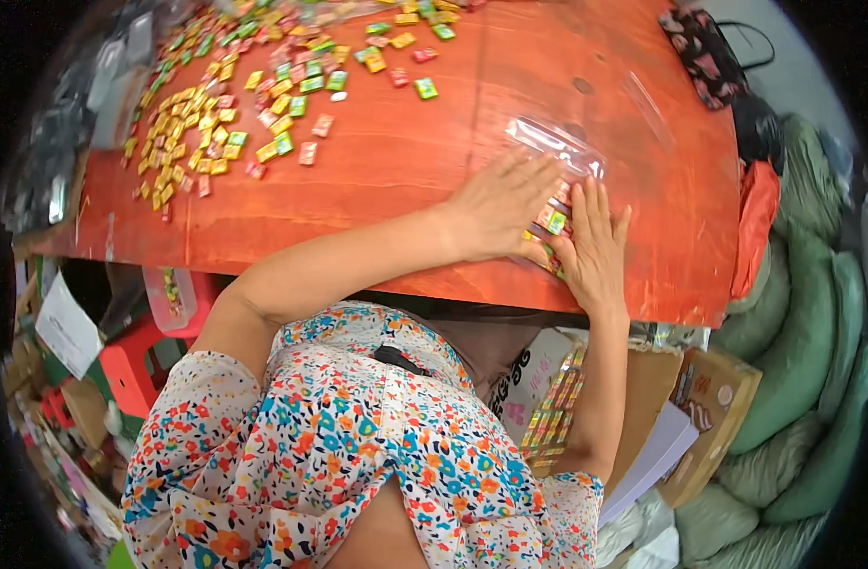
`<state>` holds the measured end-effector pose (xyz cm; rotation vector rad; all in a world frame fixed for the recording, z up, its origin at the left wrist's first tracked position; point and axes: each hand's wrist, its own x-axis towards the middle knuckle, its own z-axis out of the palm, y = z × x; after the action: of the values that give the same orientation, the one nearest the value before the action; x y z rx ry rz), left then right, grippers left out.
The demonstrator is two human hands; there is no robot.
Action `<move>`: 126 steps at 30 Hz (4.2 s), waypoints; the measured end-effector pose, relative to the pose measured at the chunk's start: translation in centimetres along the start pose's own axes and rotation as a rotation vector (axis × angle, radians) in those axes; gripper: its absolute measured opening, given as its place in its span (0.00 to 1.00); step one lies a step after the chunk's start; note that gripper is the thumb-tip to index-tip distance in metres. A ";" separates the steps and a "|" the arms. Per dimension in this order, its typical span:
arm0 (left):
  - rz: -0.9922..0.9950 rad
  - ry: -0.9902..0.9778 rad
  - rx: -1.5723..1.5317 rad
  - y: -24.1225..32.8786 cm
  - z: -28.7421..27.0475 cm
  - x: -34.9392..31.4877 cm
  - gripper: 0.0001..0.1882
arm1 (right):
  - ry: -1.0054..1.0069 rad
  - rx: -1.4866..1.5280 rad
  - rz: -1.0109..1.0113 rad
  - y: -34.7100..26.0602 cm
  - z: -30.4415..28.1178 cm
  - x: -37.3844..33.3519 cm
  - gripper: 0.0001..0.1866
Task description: Arranging small colored tags into rows on a plastic sheet and packing them into a box.
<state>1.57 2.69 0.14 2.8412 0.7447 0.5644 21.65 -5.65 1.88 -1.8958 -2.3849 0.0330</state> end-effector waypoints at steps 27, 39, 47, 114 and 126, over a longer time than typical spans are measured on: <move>-0.614 0.028 0.165 -7.6 -11.2 -21.8 0.45 | 0.083 0.216 -0.600 -16.3 1.3 16.1 0.25; -0.626 0.216 0.173 -7.3 -10.2 -22.6 0.31 | 0.173 0.465 -0.412 -18.4 1.1 15.7 0.07; -0.626 0.401 0.163 -7.2 -9.9 -22.8 0.24 | 0.403 0.217 -0.563 -20.3 2.8 15.3 0.04; -0.737 0.253 -0.240 -5.1 -12.5 -24.2 0.12 | 0.123 0.467 -0.441 -22.5 1.2 9.4 0.15; -0.643 0.417 -0.046 -4.0 -11.7 -22.3 0.29 | 0.147 0.505 -0.411 -22.0 0.7 13.9 0.16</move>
<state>-22.77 -4.41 2.85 2.2488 1.5921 1.0323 -2.85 2.94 3.70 -1.1351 -2.3274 0.4055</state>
